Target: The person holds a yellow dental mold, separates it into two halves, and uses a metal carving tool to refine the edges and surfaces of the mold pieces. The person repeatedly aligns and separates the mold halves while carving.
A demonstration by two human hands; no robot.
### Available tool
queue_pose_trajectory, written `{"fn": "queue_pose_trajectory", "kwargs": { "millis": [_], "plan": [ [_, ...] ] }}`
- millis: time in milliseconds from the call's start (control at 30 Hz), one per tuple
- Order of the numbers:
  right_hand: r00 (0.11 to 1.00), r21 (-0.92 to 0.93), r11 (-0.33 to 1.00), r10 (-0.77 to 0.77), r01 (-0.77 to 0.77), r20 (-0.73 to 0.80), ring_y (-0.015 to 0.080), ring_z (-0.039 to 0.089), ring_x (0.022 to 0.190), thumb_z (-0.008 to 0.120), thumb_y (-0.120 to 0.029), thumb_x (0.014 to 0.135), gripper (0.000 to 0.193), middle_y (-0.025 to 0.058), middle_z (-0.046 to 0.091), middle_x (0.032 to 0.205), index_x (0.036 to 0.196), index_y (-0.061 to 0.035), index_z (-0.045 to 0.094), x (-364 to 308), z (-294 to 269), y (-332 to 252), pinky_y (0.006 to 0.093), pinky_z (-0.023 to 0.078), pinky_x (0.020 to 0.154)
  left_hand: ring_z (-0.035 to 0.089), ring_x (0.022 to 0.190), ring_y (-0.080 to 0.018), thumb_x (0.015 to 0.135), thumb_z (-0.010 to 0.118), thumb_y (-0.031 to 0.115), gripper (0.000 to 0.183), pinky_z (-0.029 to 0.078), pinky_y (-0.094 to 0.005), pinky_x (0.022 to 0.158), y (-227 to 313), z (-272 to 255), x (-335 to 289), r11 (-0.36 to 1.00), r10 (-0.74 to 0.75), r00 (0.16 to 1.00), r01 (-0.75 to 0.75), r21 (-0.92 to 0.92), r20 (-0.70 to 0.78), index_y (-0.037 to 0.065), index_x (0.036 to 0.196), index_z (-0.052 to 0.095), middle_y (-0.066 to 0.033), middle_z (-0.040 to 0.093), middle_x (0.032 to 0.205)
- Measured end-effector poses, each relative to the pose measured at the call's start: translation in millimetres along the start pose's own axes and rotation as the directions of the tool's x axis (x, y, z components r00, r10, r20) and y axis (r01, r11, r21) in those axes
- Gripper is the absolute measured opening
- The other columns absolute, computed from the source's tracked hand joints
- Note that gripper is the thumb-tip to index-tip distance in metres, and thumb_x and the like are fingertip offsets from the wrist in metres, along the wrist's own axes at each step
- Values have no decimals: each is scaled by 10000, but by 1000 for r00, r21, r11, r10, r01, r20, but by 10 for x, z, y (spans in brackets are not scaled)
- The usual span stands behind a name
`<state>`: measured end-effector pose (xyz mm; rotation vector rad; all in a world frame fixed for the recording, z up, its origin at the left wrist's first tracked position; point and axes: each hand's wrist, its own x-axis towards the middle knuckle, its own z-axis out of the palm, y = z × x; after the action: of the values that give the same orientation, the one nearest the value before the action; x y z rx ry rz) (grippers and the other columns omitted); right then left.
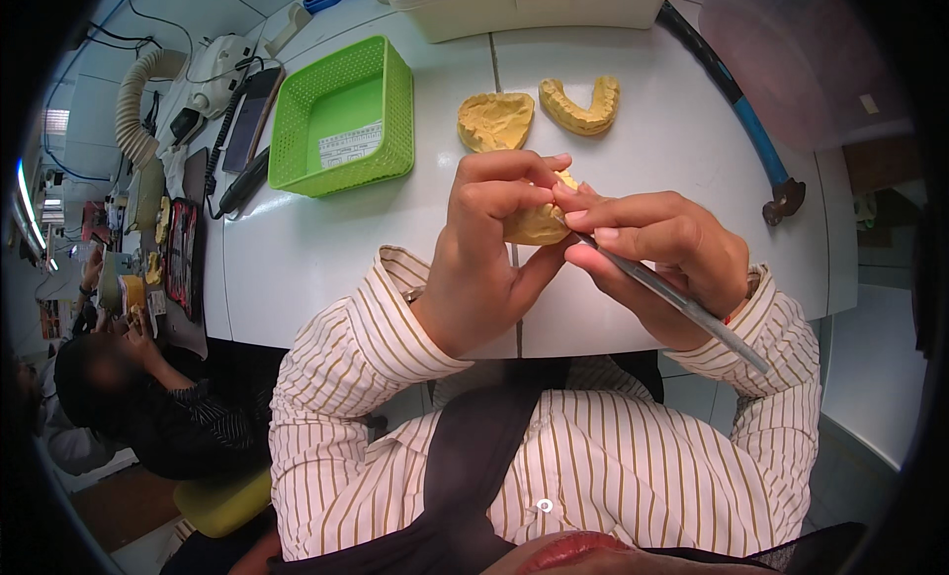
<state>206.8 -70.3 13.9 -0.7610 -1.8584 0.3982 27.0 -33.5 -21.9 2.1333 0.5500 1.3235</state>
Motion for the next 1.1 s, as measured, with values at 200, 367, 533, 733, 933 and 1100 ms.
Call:
{"fn": "queue_pose_trajectory", "kwargs": {
  "millis": [200,367,533,733,933,1100],
  "plan": [
    [998,80,995,61,-59,-20,227,686,921,750,4,766,253,153,683,958,910,-38,547,-53,32,28,313,573,781,578,1109,-314,738,722,-75,531,528,-377,883,-3,3,-6,1000,-8,1000,8,-1,0,58,1126,384,-162,446,1146],
    [995,127,987,99,-98,-2,211,678,940,730,14,787,269,150,677,982,944,-52,522,-78,13,29,315,566,811,575,1116,-317,751,718,-68,519,527,-380,888,19,-3,-5,1000,-16,1000,16,-20,6,58,1129,384,-162,442,1146],
    [999,61,998,10,-12,42,219,684,924,738,6,784,271,159,680,972,938,-46,521,-45,-30,14,323,569,810,574,1085,-325,797,716,17,518,516,-479,951,11,-36,-1,1000,0,998,-2,27,67,58,1142,332,-137,383,1153],
    [999,38,999,-4,2,41,221,685,922,741,-1,783,271,163,682,971,937,-44,523,-51,-25,17,330,569,812,576,1081,-320,802,710,13,518,517,-480,950,6,-26,-9,1000,-4,998,3,9,62,59,1147,326,-138,385,1150],
    [999,21,999,-28,27,35,221,685,918,751,-3,774,290,158,682,972,947,-47,522,-52,-20,26,325,570,802,568,1128,-319,738,707,-96,538,535,-388,885,31,11,-10,999,-11,1000,11,-52,3,57,1132,374,-162,433,1150],
    [998,34,999,-7,9,-56,250,704,859,771,10,735,198,166,690,880,824,2,595,-20,41,-10,292,594,705,569,1116,-320,733,707,-100,538,536,-389,879,33,15,-9,1000,-9,1000,9,-13,-2,54,1125,371,-168,432,1148]
  ]
}}
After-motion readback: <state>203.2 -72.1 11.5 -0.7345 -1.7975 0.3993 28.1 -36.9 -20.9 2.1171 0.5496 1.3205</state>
